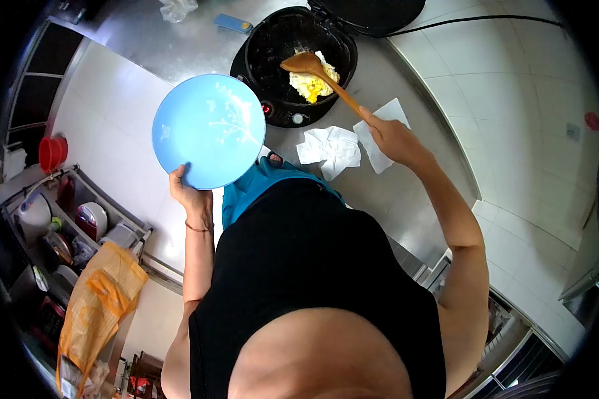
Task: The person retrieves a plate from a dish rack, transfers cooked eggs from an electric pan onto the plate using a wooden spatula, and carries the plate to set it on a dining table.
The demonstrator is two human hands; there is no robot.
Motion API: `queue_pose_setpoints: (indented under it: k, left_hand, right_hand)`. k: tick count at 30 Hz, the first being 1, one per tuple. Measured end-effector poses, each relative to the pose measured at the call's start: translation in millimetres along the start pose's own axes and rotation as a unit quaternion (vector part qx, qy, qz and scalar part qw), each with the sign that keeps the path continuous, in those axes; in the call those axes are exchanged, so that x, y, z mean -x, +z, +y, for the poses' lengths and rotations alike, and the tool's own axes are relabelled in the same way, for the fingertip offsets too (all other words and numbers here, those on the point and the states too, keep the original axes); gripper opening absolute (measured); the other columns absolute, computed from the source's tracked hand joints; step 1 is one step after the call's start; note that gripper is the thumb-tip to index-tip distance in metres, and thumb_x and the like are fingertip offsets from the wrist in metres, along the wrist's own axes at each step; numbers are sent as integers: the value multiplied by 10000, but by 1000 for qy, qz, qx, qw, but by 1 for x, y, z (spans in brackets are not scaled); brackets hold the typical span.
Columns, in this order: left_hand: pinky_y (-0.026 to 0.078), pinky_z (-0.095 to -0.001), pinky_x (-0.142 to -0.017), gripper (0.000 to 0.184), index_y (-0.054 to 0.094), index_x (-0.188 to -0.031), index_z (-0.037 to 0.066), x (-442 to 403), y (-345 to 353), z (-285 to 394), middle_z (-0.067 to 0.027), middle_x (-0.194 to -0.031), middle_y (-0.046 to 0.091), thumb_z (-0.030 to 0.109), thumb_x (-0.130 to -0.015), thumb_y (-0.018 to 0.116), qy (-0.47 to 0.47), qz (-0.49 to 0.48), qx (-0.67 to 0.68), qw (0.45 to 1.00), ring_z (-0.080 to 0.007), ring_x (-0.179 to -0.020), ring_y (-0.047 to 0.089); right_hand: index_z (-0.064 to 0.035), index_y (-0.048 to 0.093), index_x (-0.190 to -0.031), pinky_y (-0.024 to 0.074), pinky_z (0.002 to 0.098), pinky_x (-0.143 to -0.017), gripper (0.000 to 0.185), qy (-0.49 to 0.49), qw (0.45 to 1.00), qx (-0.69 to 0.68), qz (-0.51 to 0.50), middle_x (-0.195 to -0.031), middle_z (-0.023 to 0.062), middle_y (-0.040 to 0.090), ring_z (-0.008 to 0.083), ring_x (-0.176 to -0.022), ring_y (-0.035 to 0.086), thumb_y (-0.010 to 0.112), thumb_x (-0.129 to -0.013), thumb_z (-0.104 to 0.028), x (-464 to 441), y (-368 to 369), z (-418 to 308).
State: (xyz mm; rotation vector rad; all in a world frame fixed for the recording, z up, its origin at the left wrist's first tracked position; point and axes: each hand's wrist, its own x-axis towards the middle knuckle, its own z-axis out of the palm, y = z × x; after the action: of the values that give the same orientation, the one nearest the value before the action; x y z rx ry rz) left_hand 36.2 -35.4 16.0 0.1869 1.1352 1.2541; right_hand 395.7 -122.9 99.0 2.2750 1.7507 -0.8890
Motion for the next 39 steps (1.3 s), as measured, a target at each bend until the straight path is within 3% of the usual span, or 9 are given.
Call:
queue_pose_setpoints:
  k: [3, 9, 12, 18, 28, 31, 34, 37, 39]
  left_hand:
    - [415, -341, -816, 342, 481, -1009, 3, 2, 13, 3, -92, -958, 512, 193, -725, 464, 8, 2, 10, 1000, -221, -925, 500]
    - [415, -336, -809, 367, 466, -1034, 6, 5, 5, 3, -93, -976, 504, 201, -723, 466, 8, -2, 5, 1000, -225, -928, 498]
    - [414, -336, -810, 371, 464, -1037, 7, 2, 4, 1, -92, -973, 503, 206, -724, 468, 13, -22, 17, 1000, -225, -928, 497]
    - [405, -334, -830, 363, 474, -1030, 6, 9, 9, 5, -90, -976, 506, 201, -723, 469, 13, -8, 9, 1000, -222, -933, 495]
    - [404, -338, -841, 382, 474, -1049, -3, 9, 6, 3, -96, -988, 511, 187, -718, 470, 12, -51, 38, 998, -231, -928, 502]
    - [409, -337, -832, 366, 479, -1034, -3, 4, -3, 1, -95, -975, 518, 182, -718, 469, -10, -19, 32, 999, -227, -917, 508]
    - [417, -333, -812, 340, 485, -1009, -3, 13, 8, 4, -92, -952, 522, 181, -724, 465, 17, -23, 29, 999, -220, -897, 514]
    - [422, -330, -795, 321, 488, -991, 0, 6, -2, 0, -89, -939, 521, 182, -728, 465, 10, -39, 45, 998, -214, -886, 514]
    - [422, -329, -793, 320, 488, -991, 0, 7, -5, 0, -86, -933, 519, 181, -728, 464, 4, -38, 44, 998, -213, -883, 512]
  right_hand:
    - [-136, 322, -1288, 446, 461, -643, 425, -40, 999, 29, 17, -734, 224, 578, 351, -676, 580, 368, -868, -182, 6, 4, 26]
    - [-132, 323, -1287, 449, 456, -640, 430, -11, 1000, 2, -1, -774, 225, 584, 364, -683, 575, 379, -860, -154, 0, -9, 12]
    - [-133, 330, -1283, 454, 445, -639, 426, -80, 996, 18, 37, -789, 229, 583, 362, -685, 575, 378, -860, -159, 2, -1, 32]
    - [-131, 339, -1274, 438, 468, -641, 417, -12, 1000, 5, -13, -754, 231, 578, 363, -683, 572, 373, -861, -174, 8, -14, 13]
    - [-157, 343, -1288, 451, 440, -692, 433, -97, 995, 13, 12, -800, 218, 590, 357, -727, 579, 370, -857, -179, -6, 1, 34]
    - [-183, 332, -1299, 453, 429, -705, 444, -36, 999, -10, -29, -813, 210, 593, 349, -745, 584, 374, -856, -176, -13, -10, 8]
    - [-186, 338, -1296, 447, 424, -712, 446, -83, 997, 9, 4, -841, 223, 587, 347, -769, 580, 384, -852, -180, 5, -5, 25]
    - [-174, 374, -1275, 438, 413, -742, 430, -7, 999, -14, -36, -916, 223, 579, 347, -813, 572, 398, -846, -178, -13, 0, 23]
    - [-166, 401, -1257, 432, 407, -764, 412, -34, 999, -21, -1, -959, 212, 573, 346, -839, 566, 405, -845, -181, -21, -5, 15]
